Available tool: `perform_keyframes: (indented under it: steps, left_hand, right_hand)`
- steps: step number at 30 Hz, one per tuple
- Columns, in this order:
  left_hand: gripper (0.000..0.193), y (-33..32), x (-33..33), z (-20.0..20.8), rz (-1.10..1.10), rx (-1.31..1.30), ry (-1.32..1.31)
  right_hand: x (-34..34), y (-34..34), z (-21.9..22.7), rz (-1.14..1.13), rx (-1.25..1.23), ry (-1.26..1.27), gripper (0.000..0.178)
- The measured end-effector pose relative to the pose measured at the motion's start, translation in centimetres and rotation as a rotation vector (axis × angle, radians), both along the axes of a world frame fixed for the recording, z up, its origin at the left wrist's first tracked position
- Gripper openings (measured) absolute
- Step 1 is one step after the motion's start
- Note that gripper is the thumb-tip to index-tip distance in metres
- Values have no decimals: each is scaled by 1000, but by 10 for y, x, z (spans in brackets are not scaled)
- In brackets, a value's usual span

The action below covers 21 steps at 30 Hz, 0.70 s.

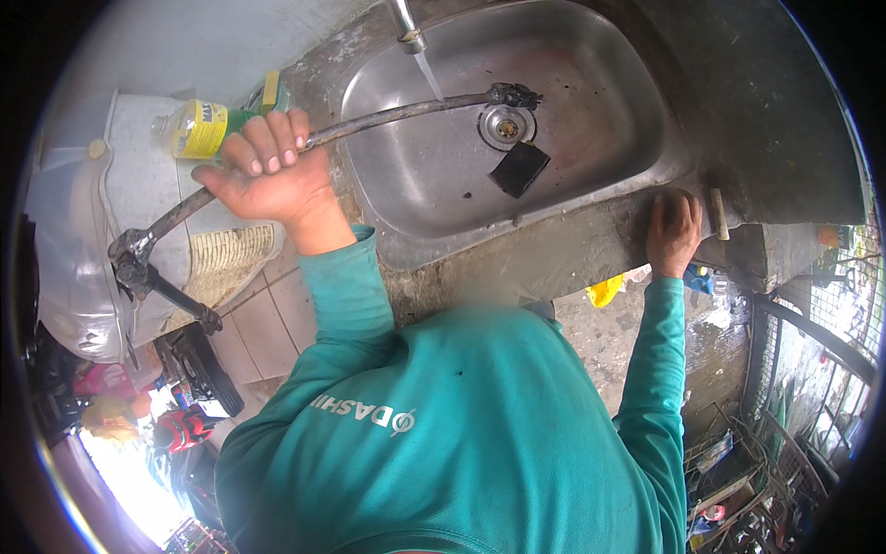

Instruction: The person welds a metal rod using a handheld welding torch, then moves to a sink to rinse and scrub the welded area with a sponge under running water.

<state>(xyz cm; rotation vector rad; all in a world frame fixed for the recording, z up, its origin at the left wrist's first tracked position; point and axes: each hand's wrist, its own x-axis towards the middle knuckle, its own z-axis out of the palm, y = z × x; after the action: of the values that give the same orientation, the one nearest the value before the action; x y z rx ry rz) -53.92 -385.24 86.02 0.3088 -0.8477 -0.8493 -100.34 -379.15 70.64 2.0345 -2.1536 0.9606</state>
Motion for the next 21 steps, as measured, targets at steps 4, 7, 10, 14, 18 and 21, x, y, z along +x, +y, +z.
perform_keyframes:
  steps: [4,7,10,14,18,21]
  left_hand:
    - [70,-15,-9,-10,26,43,19]
    - [69,-24,-13,-20,12,33,-8]
    - [69,-26,-20,-22,19,43,-26]
    - [69,-22,-13,-22,22,35,-40]
    - [69,-6,-4,-8,39,24,-35]
    - [70,7,10,1,31,9,-33]
  right_hand:
    - [2,0,2,-11,-4,16,18]
    - [2,0,1,-8,-4,13,17]
    - [4,0,3,-9,2,-3,17]
    - [2,0,2,-5,-3,-12,17]
    - [2,1,2,-12,-5,-6,17]
    - [0,0,0,-1,-9,-22,17]
